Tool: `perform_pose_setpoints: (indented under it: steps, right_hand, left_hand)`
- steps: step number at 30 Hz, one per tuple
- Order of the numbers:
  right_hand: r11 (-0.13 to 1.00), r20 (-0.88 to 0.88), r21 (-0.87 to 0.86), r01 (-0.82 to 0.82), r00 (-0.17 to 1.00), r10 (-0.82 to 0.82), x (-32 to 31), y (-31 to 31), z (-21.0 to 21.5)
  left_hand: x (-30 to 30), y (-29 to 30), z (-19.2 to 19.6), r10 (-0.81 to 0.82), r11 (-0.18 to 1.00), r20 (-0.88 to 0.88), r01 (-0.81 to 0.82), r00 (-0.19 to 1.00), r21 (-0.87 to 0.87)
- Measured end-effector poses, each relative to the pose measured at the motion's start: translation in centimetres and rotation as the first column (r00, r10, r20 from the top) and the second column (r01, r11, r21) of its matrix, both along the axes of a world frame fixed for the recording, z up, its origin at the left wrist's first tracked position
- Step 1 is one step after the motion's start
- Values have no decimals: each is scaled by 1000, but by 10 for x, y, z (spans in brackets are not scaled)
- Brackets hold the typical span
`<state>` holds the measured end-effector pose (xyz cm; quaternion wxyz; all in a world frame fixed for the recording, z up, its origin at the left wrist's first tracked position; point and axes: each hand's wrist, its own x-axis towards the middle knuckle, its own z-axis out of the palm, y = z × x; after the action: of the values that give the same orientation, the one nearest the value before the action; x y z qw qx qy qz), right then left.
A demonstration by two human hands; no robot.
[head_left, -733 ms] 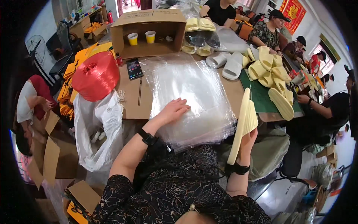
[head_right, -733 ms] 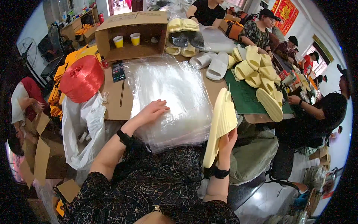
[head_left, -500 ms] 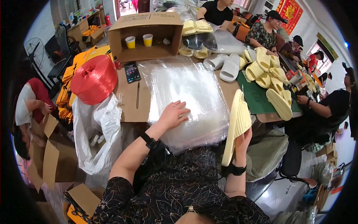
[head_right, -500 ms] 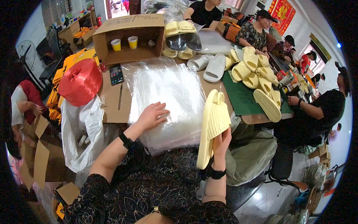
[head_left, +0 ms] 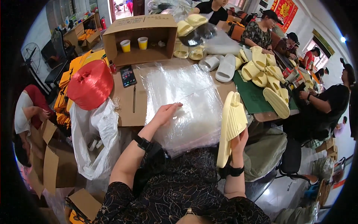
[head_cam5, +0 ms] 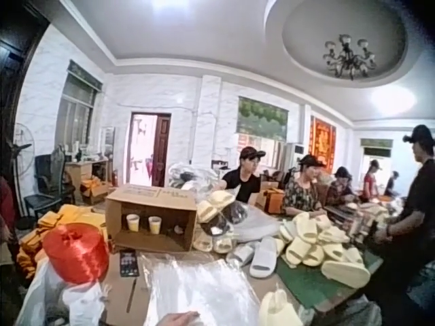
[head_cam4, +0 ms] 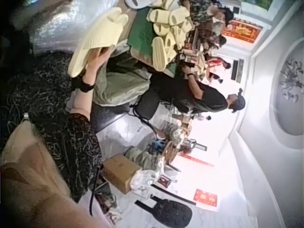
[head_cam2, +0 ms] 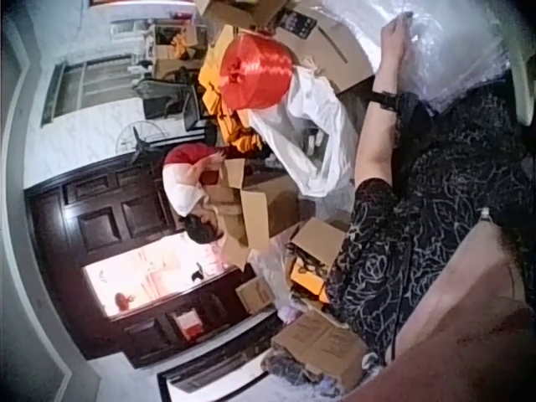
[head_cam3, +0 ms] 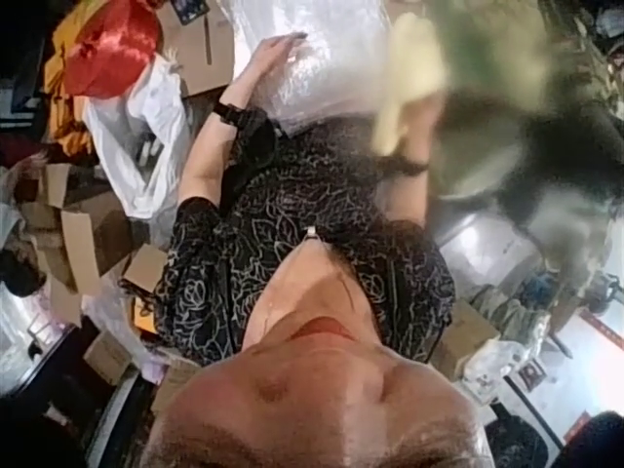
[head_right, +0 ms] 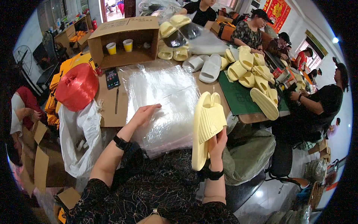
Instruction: Packing pairs of slippers/sandals into plastic bags at a manufacturing workstation.
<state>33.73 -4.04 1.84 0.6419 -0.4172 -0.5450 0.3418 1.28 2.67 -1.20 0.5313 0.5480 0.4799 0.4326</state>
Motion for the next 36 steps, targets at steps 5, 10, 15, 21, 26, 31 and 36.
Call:
perform_pose_setpoints:
  steps: [5,10,15,21,26,31,36]
  right_hand:
    - [999,91,34,16,996,-19,-15,-7,10]
    - [991,668,-89,-103,731,136,-48,-26,39]
    - [993,808,-100,-55,578,113,-48,-11,24]
    - [998,905,-59,-2,421,54,-54,-12,29]
    - [1000,880,-19,-23,475,27,-64,-1,26]
    - [999,869,19,-46,495,7,-84,10,23]
    - [999,918,39,-2,395,-35,-92,35,6]
  left_hand:
    - [1,0,-3,-14,999,-31,15,999,48]
    - [3,-1,5,-67,994,-108,76,992,81]
    - [5,-5,31,-131,989,-51,127,990,-80]
    - [2,-13,38,-207,974,-140,218,968,70]
    - [19,-29,52,-3,807,-604,359,797,469]
    - [24,-34,64,-87,786,-580,414,810,460]
    - [25,-41,78,-128,744,-546,444,828,500]
